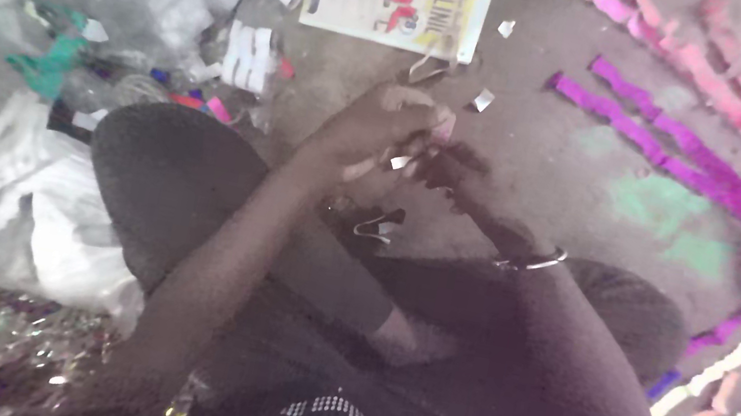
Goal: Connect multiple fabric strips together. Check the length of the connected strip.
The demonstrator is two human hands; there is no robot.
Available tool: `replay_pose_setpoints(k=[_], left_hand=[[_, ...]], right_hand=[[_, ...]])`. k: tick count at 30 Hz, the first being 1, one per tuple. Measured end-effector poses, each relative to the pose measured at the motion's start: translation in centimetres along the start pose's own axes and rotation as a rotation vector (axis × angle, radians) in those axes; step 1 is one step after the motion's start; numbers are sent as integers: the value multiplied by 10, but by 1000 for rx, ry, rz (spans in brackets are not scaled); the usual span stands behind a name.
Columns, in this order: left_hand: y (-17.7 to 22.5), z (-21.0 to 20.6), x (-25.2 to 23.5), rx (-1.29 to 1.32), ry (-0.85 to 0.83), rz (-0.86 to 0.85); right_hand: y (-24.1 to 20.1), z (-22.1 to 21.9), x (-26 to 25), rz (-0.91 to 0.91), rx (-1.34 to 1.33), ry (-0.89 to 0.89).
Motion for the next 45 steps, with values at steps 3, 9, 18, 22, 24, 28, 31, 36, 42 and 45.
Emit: replay_pose_setpoints(k=[3,9,18,22,24,28,31,36,42,45], left_hand=[[-8,-4,0,-115,-82,30],[-1,0,-3,-118,104,-28],[1,3,-2,47,166,-37],[3,5,-1,121,173,-59],[4,6,-1,146,187,-73],[7,14,-2,185,246,-118],[9,18,-1,137,292,-120],[12,15,-1,41,319,-157],[25,52,8,271,521,-253],[29,87,21,404,748,-291]], right_hand=[[44,8,-19,115,-118,6],[1,-2,1,-51,-43,38],[0,-9,1,-76,-29,10],[1,-16,1,-4,-35,-3],[4,-17,-2,37,-22,-3],[7,-19,4,8,78,-23],[6,-21,6,72,359,-111],[-5,-4,7,165,365,-94],[-14,-22,21,118,258,-152],[-38,-26,34,51,297,-26]])
Point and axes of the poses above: each hand's wrist, its own x-axis away from the middle knuckle, its own z-axis out of the back of the hand, y = z × x, the point moved 8 cm from there along -x, towards the middle knuckle, and after that the axes turned 1 degree about x, right-handed, at the moved point
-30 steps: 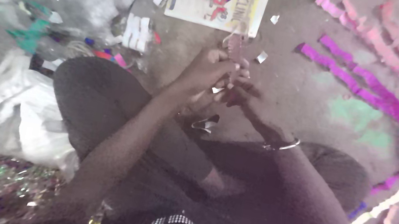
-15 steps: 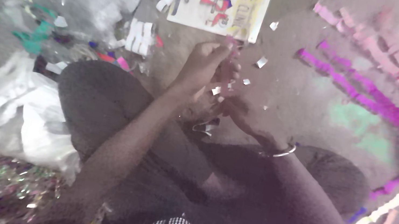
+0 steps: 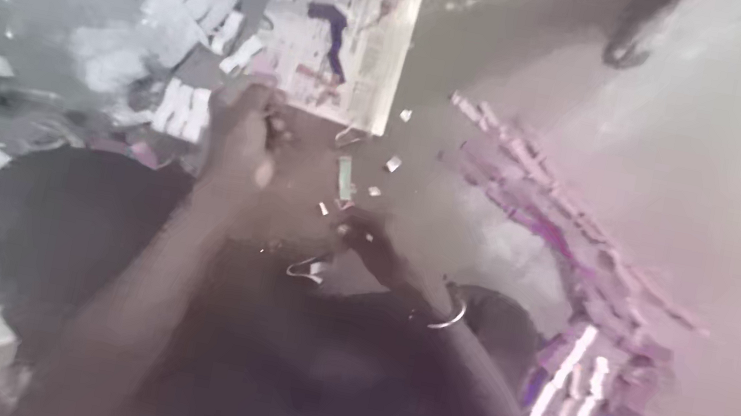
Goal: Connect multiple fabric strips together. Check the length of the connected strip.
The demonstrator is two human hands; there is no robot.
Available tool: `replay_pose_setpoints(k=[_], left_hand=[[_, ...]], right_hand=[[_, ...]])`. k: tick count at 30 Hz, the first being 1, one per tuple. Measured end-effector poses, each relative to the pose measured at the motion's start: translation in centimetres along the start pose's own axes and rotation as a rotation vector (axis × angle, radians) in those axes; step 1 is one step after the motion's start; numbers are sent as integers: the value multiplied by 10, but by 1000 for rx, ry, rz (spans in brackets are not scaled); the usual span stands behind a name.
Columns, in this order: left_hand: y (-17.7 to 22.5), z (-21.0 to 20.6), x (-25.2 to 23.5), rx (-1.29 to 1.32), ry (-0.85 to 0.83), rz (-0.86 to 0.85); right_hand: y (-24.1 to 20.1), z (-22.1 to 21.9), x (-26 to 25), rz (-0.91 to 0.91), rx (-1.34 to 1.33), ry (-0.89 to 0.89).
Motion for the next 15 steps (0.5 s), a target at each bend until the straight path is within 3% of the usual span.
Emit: replay_pose_setpoints(k=[3,6,11,15], left_hand=[[10,30,-1,70,177,-27],[22,49,-13,180,191,-124],[41,66,-12,142,263,-225],[46,54,-4,-11,68,-320]], right_hand=[[-33,9,15,-50,2,83],[-40,12,23,8,-89,110],[-72,22,98,-279,-64,335],[-55,65,196,-89,205,578]])
Point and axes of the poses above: each hand's wrist, its own x-axis away from the middle knuckle, its own z-axis out of the back of the hand, y = z × x, the point moved 8 cm from there along -x, towards the middle knuckle, and after that the axes turned 1 degree about x, right-handed, at the moved point
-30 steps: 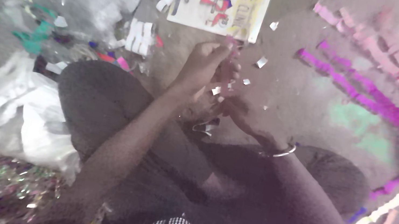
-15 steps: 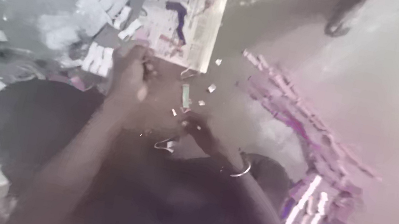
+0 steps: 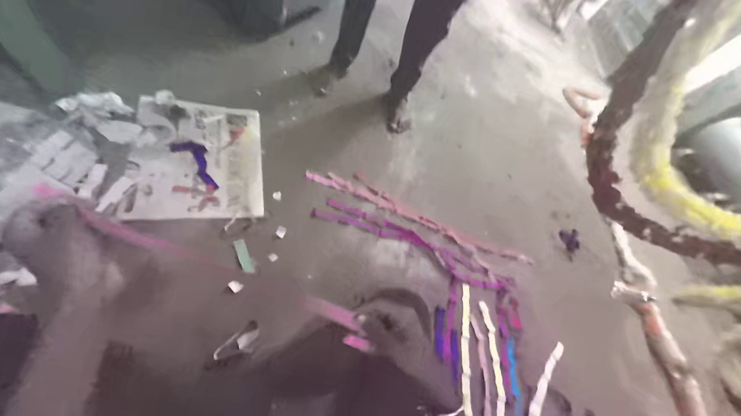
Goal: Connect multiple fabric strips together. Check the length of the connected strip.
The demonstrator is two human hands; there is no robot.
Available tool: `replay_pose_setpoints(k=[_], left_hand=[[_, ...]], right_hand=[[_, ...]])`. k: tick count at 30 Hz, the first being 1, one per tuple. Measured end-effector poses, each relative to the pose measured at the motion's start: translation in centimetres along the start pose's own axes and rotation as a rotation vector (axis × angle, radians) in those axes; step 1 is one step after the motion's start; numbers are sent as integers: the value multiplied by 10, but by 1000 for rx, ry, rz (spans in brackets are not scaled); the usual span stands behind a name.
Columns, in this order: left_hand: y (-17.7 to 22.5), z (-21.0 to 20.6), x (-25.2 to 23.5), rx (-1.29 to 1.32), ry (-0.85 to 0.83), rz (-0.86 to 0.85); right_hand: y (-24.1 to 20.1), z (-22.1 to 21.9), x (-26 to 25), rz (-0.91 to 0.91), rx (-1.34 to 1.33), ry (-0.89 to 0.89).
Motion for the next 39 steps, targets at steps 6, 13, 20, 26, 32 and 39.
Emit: replay_pose_setpoints(k=[6,13,20,26,32,39], left_hand=[[2,-31,24,-164,-180,-67],[-31,-47,22,-311,-330,28],[-47,-56,36,-389,-354,149],[-47,-60,38,-413,-384,144],[-46,-62,37,-456,-417,116],[-46,-66,40,-443,-436,120]], right_hand=[[17,59,102,-159,64,78],[56,44,155,-241,-153,-49],[71,38,178,-295,-23,126],[87,34,174,-377,416,228],[64,38,161,-466,734,250],[74,28,167,-593,492,329]])
Point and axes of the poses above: each hand's wrist, its own x-axis away from the middle knuckle, its own z-axis out of the back of the hand, y = z × x, the point moved 8 cm from there along -x, towards the middle knuckle, and after that the axes turned 1 degree about x, right-handed, at the moved point
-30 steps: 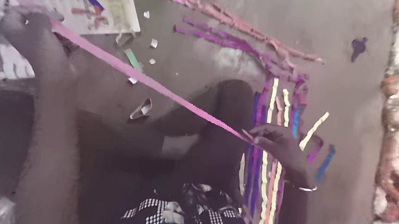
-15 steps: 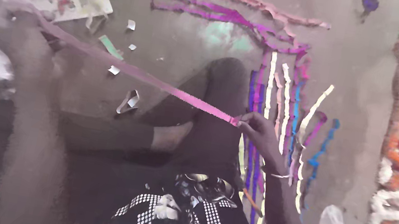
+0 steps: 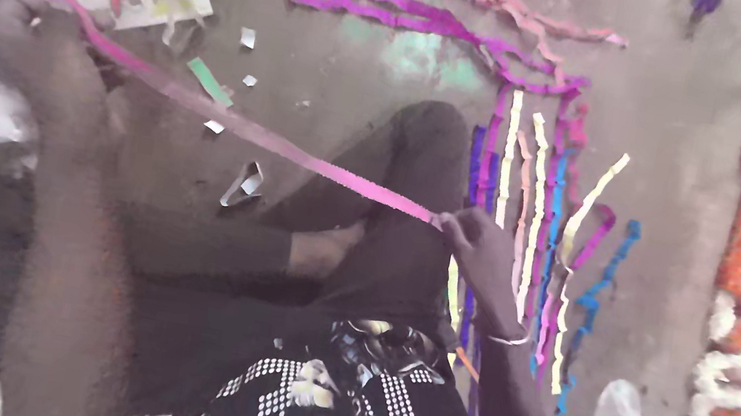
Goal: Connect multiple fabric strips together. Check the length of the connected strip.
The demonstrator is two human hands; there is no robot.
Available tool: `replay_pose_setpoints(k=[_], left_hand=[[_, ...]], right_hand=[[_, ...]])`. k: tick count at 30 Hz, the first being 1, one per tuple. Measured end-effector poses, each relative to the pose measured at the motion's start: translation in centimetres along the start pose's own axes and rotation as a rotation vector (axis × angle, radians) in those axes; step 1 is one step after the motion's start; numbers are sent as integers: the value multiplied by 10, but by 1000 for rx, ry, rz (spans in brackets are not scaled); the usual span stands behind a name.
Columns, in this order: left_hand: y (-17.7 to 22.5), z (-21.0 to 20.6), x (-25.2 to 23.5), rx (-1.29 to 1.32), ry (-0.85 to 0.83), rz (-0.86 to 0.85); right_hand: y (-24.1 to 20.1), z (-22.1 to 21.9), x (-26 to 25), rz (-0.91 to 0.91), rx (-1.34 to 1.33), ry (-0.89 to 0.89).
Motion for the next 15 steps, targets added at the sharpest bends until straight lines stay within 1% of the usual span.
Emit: replay_pose_setpoints(k=[2,5,7,9,11,13,15], left_hand=[[2,-1,3,-29,2,0],[9,-3,10,-55,19,25],[25,-9,20,-54,46,39],[30,-12,24,-157,51,63],[14,-8,9,-230,40,65],[-8,-3,-8,-200,-16,21],[-3,-3,9,-203,-60,-17]], right_hand=[[1,-2,6,22,-78,32],[23,1,9,-21,-297,32],[34,12,19,-3,-369,74],[37,24,39,32,-324,96],[37,26,48,80,-270,145],[30,18,45,154,-135,199],[18,5,34,187,-11,191]])
Point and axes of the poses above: each hand's wrist, its own x-axis away from the middle knuckle, its own z-axis out of the back of the hand, y = z × x, the point moved 8 cm from there along -x, towards the middle knuckle, and after that the axes turned 1 degree about x, right-handed, at the moved point
